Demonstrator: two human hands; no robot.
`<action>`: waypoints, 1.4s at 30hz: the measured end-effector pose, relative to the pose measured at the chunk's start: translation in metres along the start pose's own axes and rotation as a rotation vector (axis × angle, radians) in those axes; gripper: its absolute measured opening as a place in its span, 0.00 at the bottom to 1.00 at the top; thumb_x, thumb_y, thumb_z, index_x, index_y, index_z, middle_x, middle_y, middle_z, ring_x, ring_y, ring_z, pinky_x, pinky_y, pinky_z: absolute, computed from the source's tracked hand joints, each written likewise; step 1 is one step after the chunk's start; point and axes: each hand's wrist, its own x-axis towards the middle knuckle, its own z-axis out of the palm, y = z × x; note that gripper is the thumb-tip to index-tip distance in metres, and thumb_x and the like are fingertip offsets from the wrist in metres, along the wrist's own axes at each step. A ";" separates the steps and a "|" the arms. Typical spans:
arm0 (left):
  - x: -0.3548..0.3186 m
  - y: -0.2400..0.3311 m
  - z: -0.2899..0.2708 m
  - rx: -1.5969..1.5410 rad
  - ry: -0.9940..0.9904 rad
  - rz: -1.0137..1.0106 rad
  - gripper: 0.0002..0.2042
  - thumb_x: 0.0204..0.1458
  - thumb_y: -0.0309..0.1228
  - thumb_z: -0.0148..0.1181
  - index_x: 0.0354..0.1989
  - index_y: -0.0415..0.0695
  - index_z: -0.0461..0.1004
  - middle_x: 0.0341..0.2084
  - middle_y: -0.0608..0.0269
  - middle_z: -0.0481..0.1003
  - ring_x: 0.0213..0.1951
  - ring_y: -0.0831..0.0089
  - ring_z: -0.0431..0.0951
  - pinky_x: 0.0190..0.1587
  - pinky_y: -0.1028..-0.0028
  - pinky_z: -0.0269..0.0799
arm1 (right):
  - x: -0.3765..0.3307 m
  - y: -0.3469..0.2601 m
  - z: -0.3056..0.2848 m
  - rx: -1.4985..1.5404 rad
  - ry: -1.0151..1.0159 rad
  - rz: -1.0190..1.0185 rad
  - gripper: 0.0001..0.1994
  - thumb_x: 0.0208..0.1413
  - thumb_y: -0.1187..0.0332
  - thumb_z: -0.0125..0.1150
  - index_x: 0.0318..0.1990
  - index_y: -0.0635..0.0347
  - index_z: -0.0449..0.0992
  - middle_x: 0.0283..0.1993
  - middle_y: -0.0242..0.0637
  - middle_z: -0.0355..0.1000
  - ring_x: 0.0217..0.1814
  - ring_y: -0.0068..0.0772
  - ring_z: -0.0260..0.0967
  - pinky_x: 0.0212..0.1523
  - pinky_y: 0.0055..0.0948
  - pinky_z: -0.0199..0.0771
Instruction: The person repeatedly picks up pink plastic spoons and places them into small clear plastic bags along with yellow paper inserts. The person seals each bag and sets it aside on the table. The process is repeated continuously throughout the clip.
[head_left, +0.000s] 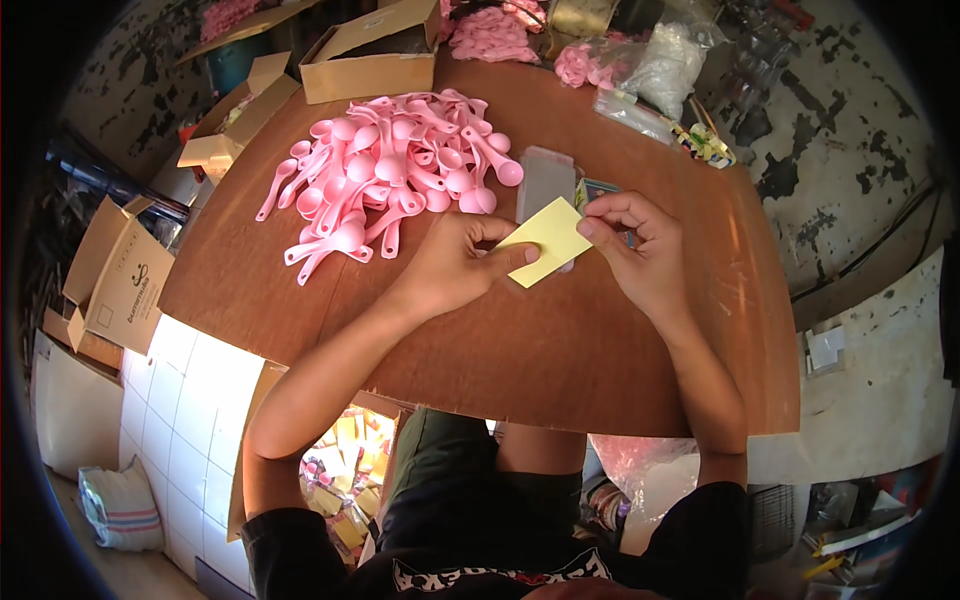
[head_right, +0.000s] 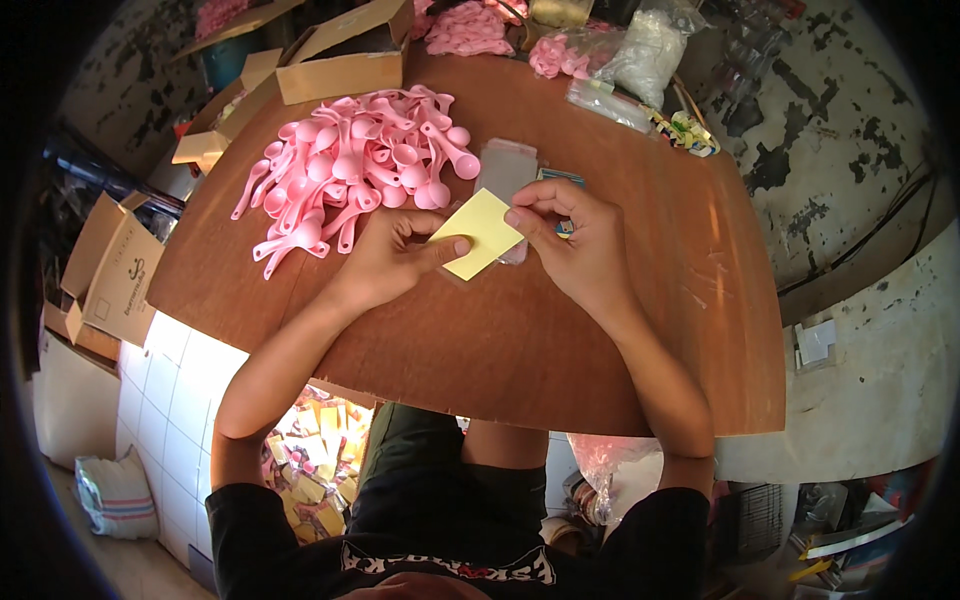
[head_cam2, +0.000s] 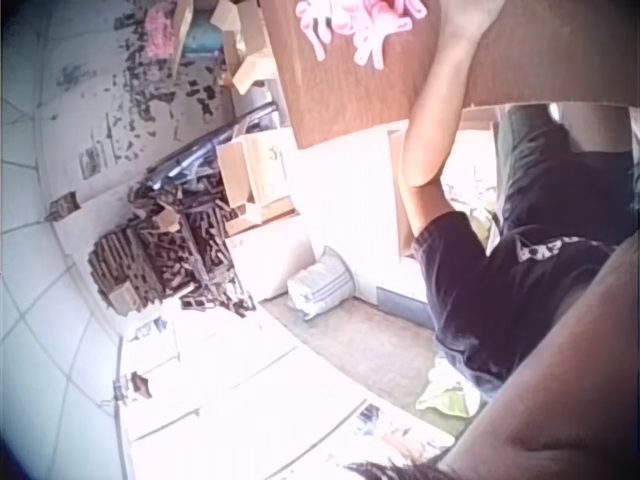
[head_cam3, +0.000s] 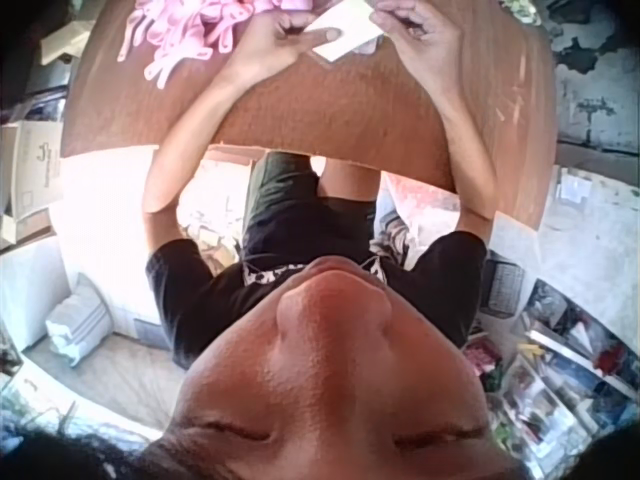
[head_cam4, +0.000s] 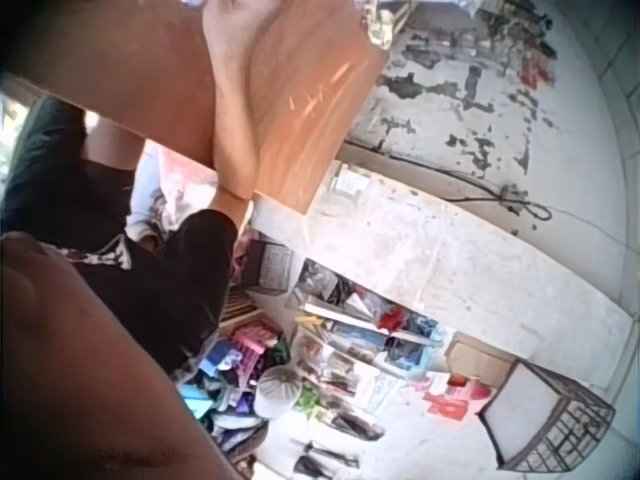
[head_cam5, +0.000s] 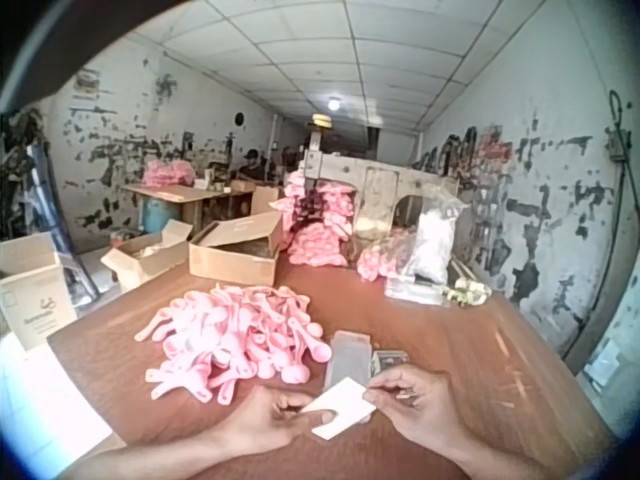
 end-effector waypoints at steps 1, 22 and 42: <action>0.000 0.000 0.001 -0.001 0.000 0.000 0.10 0.58 0.30 0.64 0.41 0.35 0.81 0.30 0.66 0.81 0.33 0.85 0.76 0.37 0.80 0.73 | -0.001 -0.003 0.000 -0.001 0.000 0.000 0.05 0.55 0.73 0.67 0.37 0.64 0.80 0.33 0.33 0.80 0.35 0.20 0.76 0.36 0.21 0.73; 0.008 0.027 0.023 0.241 0.063 0.257 0.14 0.58 0.26 0.62 0.51 0.33 0.77 0.40 0.58 0.82 0.40 0.83 0.76 0.44 0.79 0.75 | -0.006 -0.030 -0.022 0.095 -0.398 0.058 0.11 0.57 0.73 0.64 0.47 0.64 0.77 0.51 0.35 0.74 0.52 0.26 0.72 0.51 0.31 0.74; 0.013 0.048 0.057 0.606 0.280 0.565 0.17 0.56 0.27 0.64 0.53 0.34 0.75 0.52 0.52 0.73 0.55 0.68 0.72 0.57 0.69 0.68 | -0.003 -0.018 -0.022 -0.247 -0.377 -0.055 0.07 0.52 0.77 0.62 0.39 0.69 0.77 0.35 0.49 0.77 0.35 0.45 0.78 0.36 0.35 0.78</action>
